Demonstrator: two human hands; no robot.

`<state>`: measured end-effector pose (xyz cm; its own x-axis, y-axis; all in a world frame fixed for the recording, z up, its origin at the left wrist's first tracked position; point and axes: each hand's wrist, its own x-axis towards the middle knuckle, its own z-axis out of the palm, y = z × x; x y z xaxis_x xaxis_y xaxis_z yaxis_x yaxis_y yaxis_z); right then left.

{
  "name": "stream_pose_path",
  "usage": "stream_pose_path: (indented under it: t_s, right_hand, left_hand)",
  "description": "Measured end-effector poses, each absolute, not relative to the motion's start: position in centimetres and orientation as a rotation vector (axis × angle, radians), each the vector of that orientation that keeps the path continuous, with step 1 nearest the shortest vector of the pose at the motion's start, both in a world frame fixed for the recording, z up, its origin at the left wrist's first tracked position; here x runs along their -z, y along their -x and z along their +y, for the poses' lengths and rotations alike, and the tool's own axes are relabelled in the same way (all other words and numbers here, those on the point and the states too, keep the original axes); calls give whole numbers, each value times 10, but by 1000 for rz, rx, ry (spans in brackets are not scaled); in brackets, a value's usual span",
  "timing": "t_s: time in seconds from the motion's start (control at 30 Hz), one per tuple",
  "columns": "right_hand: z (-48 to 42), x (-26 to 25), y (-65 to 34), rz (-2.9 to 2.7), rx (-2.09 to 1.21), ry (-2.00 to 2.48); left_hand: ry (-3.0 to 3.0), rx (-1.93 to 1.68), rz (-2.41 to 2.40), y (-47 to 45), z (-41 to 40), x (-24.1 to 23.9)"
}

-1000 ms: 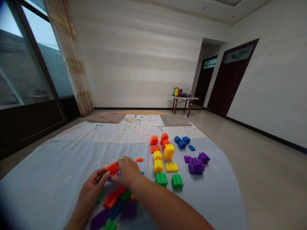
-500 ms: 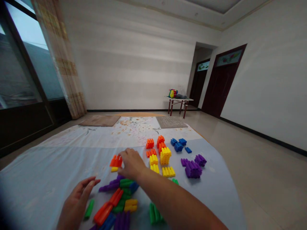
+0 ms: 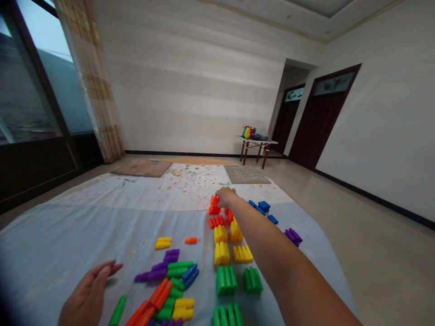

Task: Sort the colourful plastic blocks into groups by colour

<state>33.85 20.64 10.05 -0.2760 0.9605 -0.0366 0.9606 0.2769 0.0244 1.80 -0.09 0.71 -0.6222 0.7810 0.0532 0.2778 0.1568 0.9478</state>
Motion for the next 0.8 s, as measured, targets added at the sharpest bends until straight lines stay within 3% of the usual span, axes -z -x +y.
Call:
stream_pose_path:
  t_s: [0.8]
  right_hand:
    - [198,-91,-337,2447,-129,-1918]
  left_hand:
    - [-1008,-1508,1935,-18,-1,-4]
